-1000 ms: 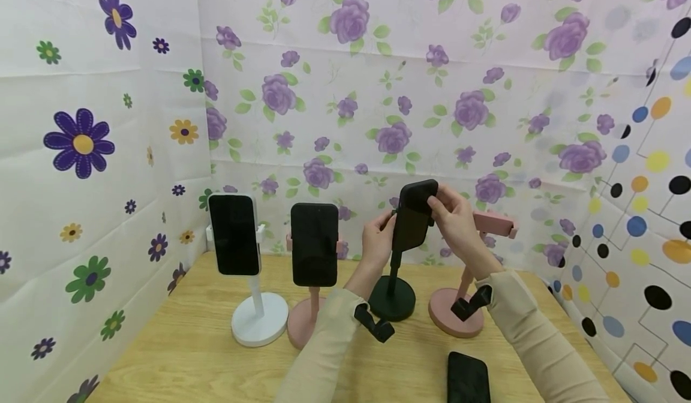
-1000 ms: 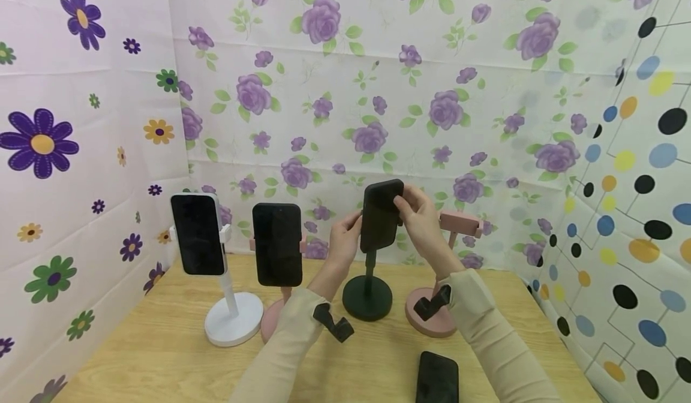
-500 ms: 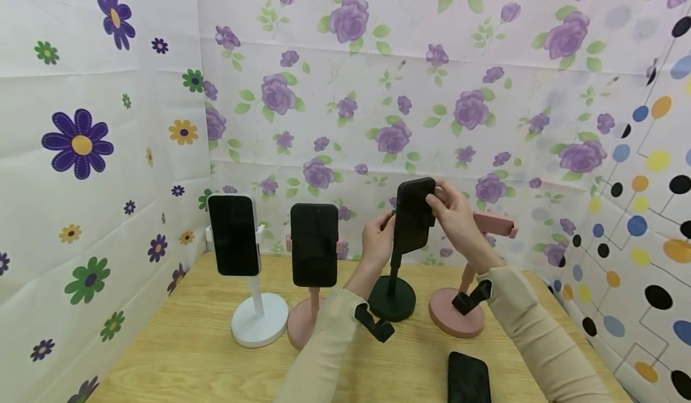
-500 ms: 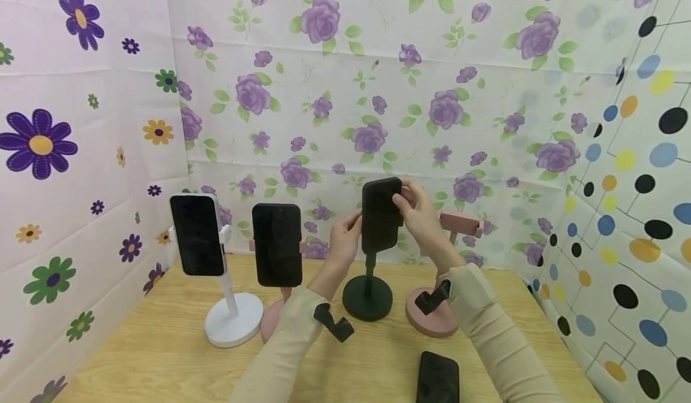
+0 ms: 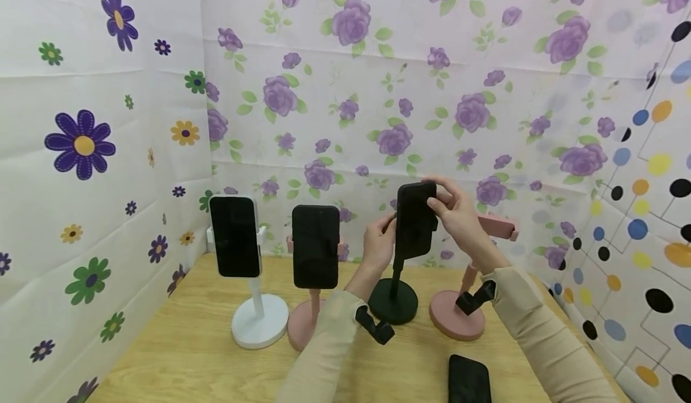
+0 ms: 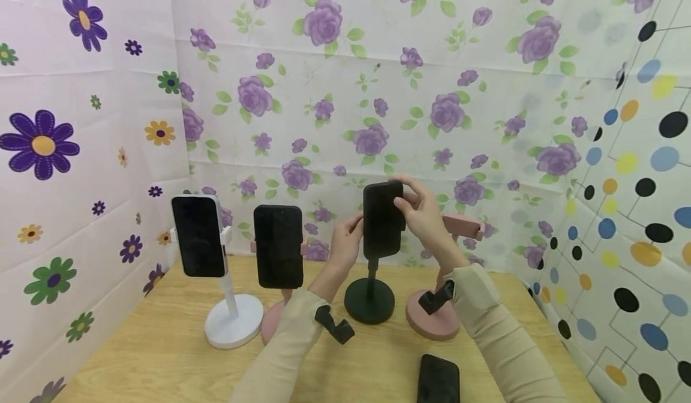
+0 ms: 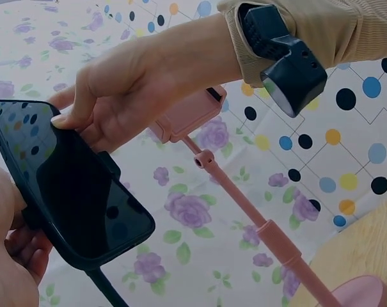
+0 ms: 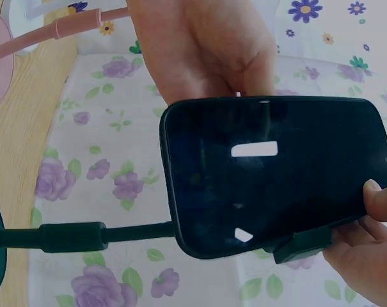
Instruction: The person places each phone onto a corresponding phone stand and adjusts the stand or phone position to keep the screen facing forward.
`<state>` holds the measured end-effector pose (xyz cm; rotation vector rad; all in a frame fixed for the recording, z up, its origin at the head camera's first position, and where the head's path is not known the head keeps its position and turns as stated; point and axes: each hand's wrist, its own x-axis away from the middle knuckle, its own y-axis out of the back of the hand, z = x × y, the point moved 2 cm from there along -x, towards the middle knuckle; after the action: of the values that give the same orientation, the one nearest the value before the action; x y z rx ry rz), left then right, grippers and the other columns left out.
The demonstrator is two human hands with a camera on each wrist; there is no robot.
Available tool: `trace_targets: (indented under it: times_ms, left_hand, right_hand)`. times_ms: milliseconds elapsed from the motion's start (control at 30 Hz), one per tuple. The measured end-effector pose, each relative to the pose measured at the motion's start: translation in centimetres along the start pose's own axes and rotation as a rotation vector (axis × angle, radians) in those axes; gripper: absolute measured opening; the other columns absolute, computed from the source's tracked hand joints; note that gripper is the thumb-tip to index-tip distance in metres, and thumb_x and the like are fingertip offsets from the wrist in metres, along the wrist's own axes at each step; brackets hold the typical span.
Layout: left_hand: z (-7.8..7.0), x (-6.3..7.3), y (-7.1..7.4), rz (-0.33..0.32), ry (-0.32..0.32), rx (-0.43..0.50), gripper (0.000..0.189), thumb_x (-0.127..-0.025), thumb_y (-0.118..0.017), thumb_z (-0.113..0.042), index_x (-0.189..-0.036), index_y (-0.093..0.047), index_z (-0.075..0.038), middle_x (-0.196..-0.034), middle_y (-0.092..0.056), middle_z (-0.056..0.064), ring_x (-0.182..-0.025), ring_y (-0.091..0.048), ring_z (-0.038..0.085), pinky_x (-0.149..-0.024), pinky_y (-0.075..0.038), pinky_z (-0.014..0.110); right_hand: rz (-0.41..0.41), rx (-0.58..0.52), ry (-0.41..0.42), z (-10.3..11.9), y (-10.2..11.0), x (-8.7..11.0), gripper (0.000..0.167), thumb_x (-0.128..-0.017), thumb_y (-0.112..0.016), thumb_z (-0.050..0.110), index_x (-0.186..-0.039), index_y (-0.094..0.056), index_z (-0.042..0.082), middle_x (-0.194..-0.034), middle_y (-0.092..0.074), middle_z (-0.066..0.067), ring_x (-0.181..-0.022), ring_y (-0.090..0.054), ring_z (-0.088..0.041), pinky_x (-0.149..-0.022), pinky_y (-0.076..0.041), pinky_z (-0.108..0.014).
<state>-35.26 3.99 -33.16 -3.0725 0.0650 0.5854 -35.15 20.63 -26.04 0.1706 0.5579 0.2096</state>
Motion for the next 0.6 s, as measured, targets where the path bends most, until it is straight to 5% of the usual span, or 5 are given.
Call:
trace_targets:
  times_ms: [267, 500, 600]
  left_hand:
    - [-0.13, -0.28, 0.27, 0.004, -0.018, -0.003, 0.031, -0.102, -0.050, -0.024, -0.126, -0.065, -0.011, -0.106, -0.069, 0.011, -0.093, -0.062, 0.015, -0.081, -0.051, 0.027]
    - [0.04, -0.08, 0.22, -0.041, -0.028, -0.037, 0.031, -0.100, -0.053, -0.021, -0.126, -0.065, -0.009, -0.101, -0.070, 0.011, -0.086, -0.060, 0.009, -0.075, -0.050, 0.023]
    - [0.09, 0.01, 0.19, -0.048, -0.034, -0.045, 0.031, -0.100, -0.054, -0.022, -0.126, -0.066, -0.010, -0.100, -0.070, 0.011, -0.083, -0.060, 0.010, -0.074, -0.050, 0.023]
  right_hand:
    - [0.020, 0.032, -0.032, 0.71, 0.56, -0.55, 0.039, -0.098, -0.054, 0.005, -0.136, -0.053, 0.015, -0.117, -0.066, 0.004, -0.103, -0.066, -0.007, -0.087, -0.054, -0.021]
    - [0.026, 0.123, 0.005, 0.35, 0.49, -0.69, 0.046, -0.097, -0.053, 0.001, -0.142, -0.049, 0.011, -0.137, -0.053, -0.026, -0.106, -0.064, -0.002, -0.087, -0.053, -0.020]
    - [0.016, 0.155, 0.023, 0.24, 0.49, -0.61, 0.047, -0.097, -0.053, -0.001, -0.142, -0.050, 0.011, -0.138, -0.052, -0.026, -0.107, -0.064, -0.003, -0.083, -0.053, -0.017]
